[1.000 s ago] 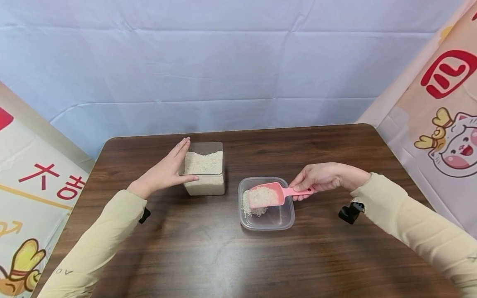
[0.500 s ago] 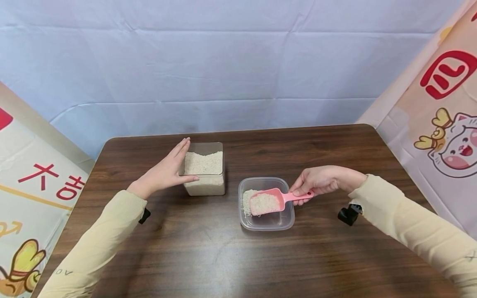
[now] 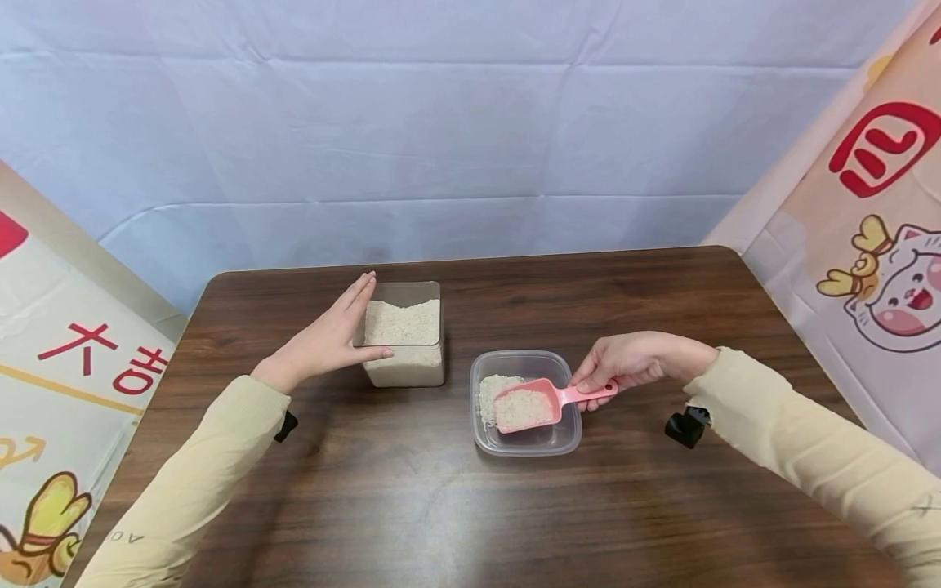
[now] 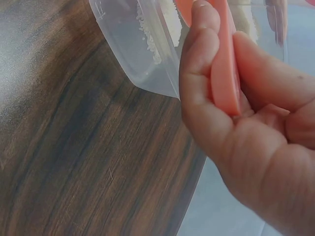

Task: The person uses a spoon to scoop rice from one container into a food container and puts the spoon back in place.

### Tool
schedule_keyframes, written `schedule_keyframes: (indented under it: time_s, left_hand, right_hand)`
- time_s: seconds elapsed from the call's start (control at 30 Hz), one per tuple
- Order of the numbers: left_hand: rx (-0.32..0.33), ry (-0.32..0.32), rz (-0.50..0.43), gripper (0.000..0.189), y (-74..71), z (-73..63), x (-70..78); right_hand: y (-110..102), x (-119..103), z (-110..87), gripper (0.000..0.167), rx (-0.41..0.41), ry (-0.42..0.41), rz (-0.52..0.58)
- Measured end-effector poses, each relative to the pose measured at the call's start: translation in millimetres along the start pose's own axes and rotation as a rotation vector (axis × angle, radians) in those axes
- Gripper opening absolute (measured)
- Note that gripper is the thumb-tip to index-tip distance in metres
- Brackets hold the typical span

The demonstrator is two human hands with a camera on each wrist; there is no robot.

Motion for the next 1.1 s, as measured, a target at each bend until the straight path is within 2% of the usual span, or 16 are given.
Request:
schedule_keyframes:
  time_s: [1.1]
  left_hand:
    - [-0.006,-0.009,0.002,0.107,-0.8,-0.2,1.8]
  right_hand:
    - [3.2,-1.0,4.2,0.026,-0.028,0.061,-0.035]
Point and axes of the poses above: each hand's wrist, its own z-axis towards the middle knuckle, its own y-axis out of the palm, x = y × z, the point moved 3 cm from there along z, towards the middle knuckle, and after that the axes turned 13 degrees about -x, right-handed, at the moved point
